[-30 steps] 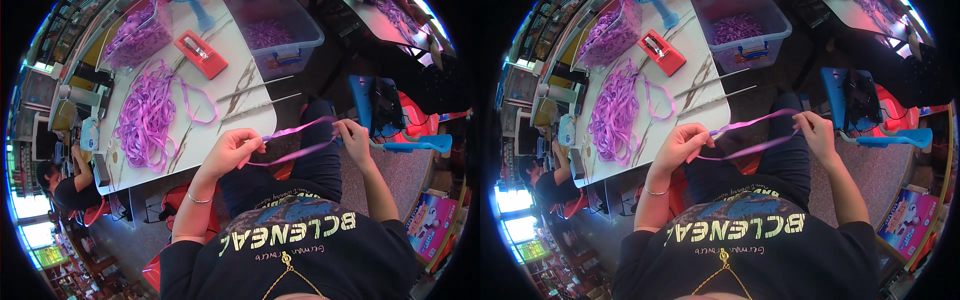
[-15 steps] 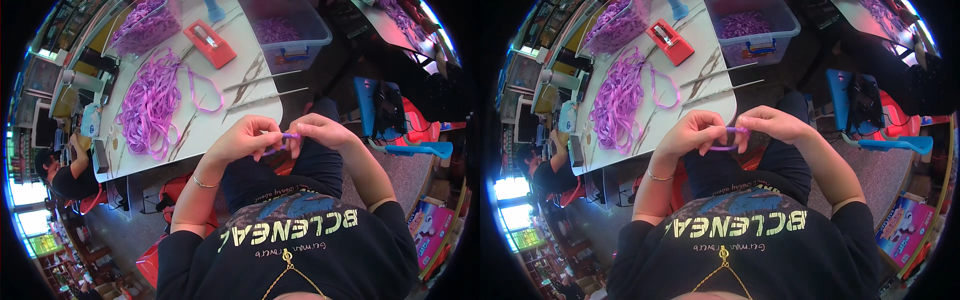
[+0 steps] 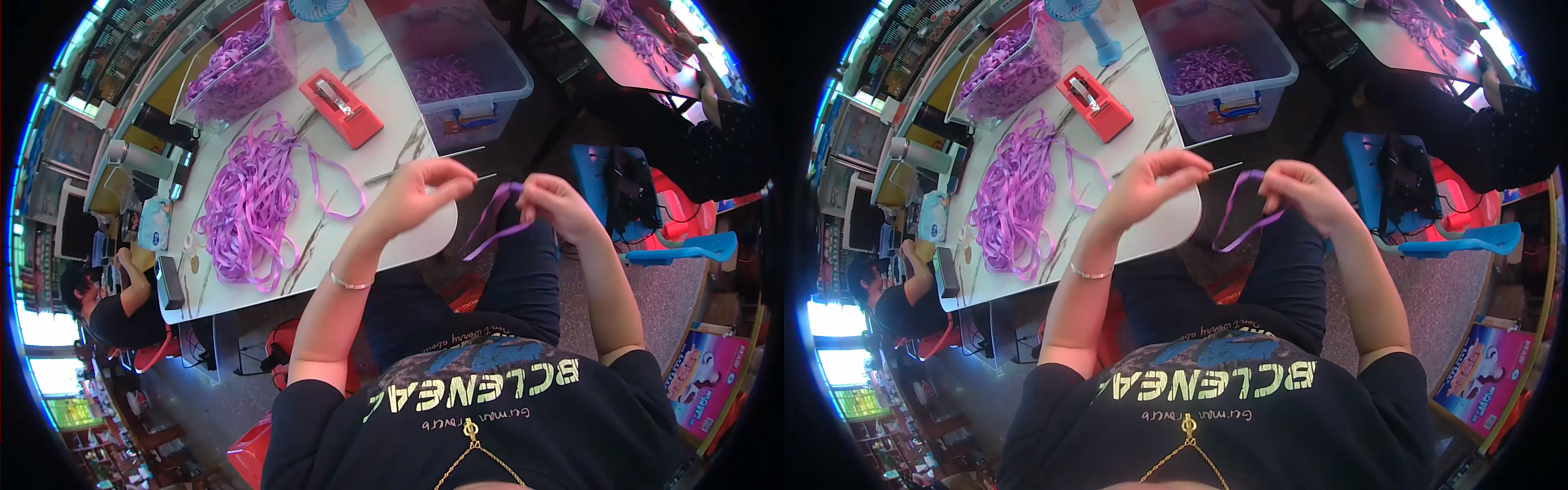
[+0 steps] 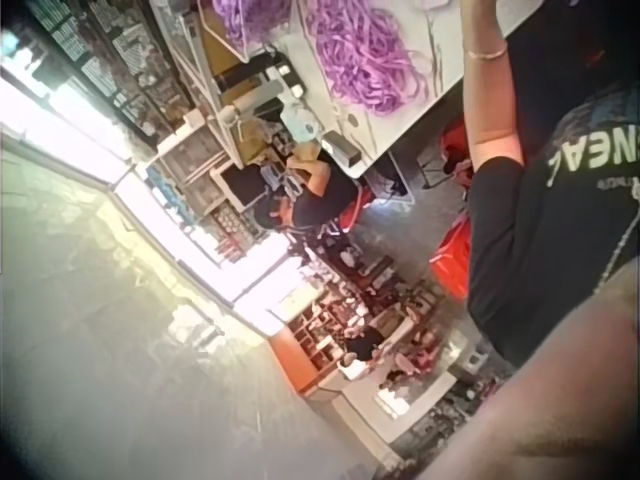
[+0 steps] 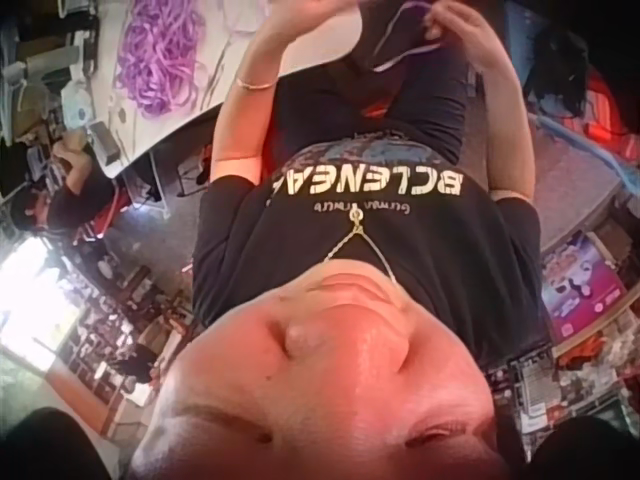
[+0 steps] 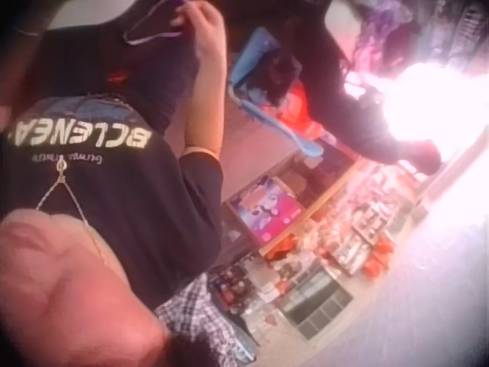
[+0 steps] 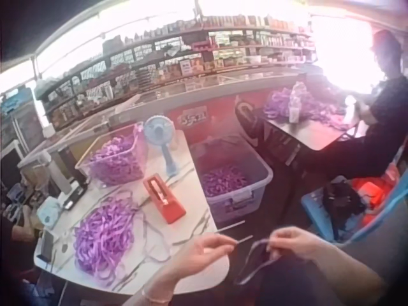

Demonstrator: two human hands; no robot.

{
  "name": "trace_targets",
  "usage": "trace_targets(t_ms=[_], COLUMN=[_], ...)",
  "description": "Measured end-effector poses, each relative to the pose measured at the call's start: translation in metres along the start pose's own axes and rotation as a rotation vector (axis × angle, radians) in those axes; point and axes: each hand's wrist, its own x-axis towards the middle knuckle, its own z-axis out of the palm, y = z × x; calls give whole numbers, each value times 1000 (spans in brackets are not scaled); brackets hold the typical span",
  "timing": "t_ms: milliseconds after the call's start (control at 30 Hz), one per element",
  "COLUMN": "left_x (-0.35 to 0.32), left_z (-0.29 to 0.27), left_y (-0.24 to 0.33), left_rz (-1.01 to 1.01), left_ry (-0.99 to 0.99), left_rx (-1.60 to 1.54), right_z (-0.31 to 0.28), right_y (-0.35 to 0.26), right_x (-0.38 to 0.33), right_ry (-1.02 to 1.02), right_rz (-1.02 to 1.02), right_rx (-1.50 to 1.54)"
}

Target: The person is preparing purple ribbon ties by wrapping them around small rods and cutting them to size.

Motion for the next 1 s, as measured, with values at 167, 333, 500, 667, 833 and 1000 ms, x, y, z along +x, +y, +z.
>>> trace_targets(t_ms=[167, 333, 500, 667, 833, 1000], left_x=[40, 50, 50, 44, 46, 48], left_z=[-20, -18, -12, -13, -12, -14], left_y=[-41, -50, -53, -57, -54, -58], left_rz=[79, 99, 235, 301, 250, 277], left_ry=[439, 519, 598, 548, 529, 536], left_rx=[175, 387, 504, 737, 709, 787], right_z=[1, 2, 18, 38, 44, 53], right_y=[7, 47, 63, 70, 74, 74], right_x=[40, 75, 84, 82, 85, 83], right_ry=[293, 310, 266, 288, 294, 303], right_rz=[-112, -235, -296, -327, -341, -323], right_rx=[111, -54, -13, -16, 14, 36])
